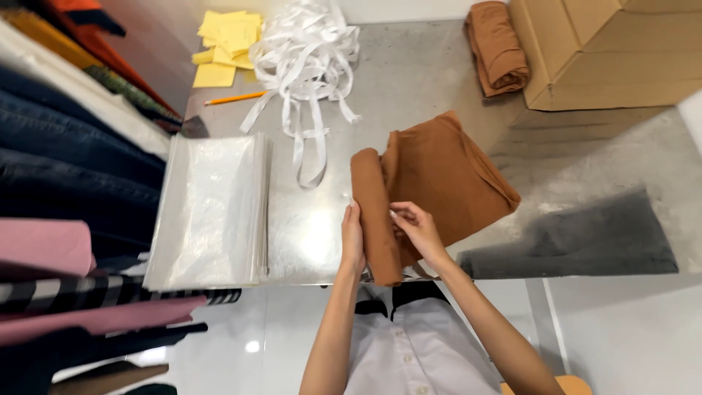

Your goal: Folding shirts on a table and placing them on hangers to be hung on a garment rack.

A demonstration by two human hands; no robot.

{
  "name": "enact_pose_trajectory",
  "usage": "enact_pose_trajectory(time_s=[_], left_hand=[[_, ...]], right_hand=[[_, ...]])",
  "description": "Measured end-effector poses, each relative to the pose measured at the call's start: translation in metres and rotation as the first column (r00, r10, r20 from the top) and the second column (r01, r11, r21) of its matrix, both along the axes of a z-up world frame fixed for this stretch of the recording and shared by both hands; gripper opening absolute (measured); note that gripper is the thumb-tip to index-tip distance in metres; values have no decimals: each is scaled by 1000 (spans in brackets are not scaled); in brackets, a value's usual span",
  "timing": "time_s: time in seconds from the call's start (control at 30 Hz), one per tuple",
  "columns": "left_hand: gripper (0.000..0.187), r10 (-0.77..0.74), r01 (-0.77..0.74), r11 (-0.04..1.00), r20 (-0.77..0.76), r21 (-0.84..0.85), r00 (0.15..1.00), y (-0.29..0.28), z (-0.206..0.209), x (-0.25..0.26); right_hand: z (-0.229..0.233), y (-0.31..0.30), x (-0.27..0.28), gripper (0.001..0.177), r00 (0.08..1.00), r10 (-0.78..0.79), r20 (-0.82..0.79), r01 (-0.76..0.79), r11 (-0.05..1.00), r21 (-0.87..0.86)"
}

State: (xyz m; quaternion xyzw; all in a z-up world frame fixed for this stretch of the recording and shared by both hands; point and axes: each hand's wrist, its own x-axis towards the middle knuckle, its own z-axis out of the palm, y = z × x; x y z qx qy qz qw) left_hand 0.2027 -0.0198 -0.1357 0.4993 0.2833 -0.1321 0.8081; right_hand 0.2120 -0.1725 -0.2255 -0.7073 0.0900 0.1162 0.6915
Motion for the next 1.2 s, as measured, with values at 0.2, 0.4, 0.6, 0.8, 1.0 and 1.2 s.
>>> enact_pose_trajectory(time_s=[0.2, 0.4, 0.6, 0.8, 1.0, 1.2], left_hand=[[73, -157, 161, 957, 35, -240, 987, -40, 17, -8], [87, -224, 251, 942, 142, -224, 964, -67, 37, -34], [85, -227, 265, 938, 178, -225, 957, -97, 54, -97], [71, -48, 126, 932, 229, -341, 972, -102, -21, -155], [88, 233, -166, 920, 154, -355, 960, -43, -57, -210], [66, -82, 43, 986, 240, 164, 967, -37, 25, -273]], right_hand=[[43, -21, -25, 35, 978, -35, 206, 74, 979, -188], [138, -24, -72, 81, 999, -45, 13, 46, 996, -77], [151, -41, -138, 75, 976, -169, -136, 182, 979, 87], [140, -58, -224, 74, 994, 49, 100, -30, 983, -179], [78, -91, -269, 28, 708, 341, 618, 266, 682, -681], [99, -105, -292, 38, 432, 355, 829, 600, 573, -558]])
